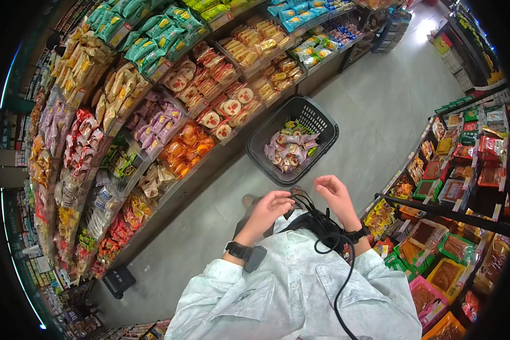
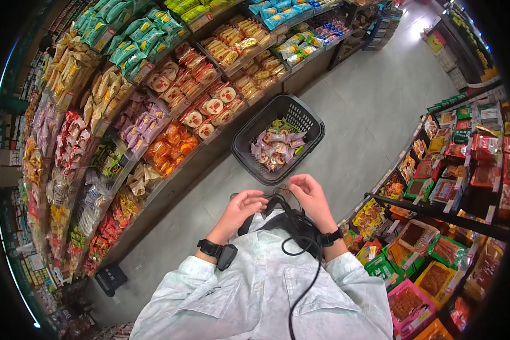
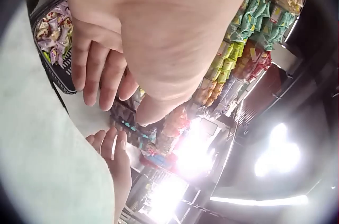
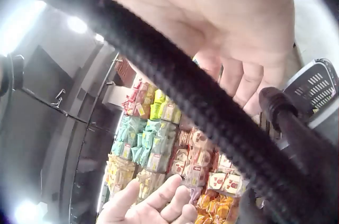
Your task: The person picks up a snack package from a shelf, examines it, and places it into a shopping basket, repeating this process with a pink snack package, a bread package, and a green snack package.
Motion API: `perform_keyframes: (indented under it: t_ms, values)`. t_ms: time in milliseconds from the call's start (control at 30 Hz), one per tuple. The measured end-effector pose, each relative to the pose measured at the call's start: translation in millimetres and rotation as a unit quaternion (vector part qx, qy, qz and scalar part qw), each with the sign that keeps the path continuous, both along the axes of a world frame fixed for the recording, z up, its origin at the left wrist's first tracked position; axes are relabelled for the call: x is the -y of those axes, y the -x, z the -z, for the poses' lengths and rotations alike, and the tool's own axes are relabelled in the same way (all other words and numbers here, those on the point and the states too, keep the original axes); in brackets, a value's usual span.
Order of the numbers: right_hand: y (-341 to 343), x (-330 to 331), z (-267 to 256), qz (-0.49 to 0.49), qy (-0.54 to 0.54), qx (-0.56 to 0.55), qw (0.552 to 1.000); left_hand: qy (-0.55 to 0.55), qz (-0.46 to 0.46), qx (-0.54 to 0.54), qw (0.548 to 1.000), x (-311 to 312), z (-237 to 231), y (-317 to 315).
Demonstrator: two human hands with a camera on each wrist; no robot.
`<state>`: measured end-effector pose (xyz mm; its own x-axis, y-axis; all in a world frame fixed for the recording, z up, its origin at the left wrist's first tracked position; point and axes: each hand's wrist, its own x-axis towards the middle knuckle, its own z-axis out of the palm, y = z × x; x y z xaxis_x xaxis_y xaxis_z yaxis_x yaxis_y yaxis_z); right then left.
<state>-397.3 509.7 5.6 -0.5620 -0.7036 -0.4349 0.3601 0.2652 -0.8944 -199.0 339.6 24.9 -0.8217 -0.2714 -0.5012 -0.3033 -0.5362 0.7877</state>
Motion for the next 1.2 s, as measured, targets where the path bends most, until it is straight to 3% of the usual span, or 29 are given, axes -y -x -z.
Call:
perform_keyframes:
  t_ms: [300, 533, 733, 1000, 1200]
  values:
    - [-3, -9, 13, 0.001, -0.021, 0.017, 1.0, 0.034, 0.073, 0.045, 0.996, -18, 15, 2]
    - [-31, 21, 8, -0.037, -0.032, -0.007, 0.999, 0.027, 0.063, 0.026, 0.997, -19, 32, -36]
    - [-86, 68, -3, -0.089, -0.052, -0.031, 0.994, -0.004, -0.014, 0.004, 1.0, 10, 49, -108]
    - [-176, 134, -16, -0.182, -0.09, -0.066, 0.977, -0.062, -0.148, 0.03, 0.987, 68, 68, -252]
    - [-236, 196, -27, -0.315, -0.089, -0.045, 0.944, -0.05, -0.245, 0.039, 0.967, 98, 71, -343]
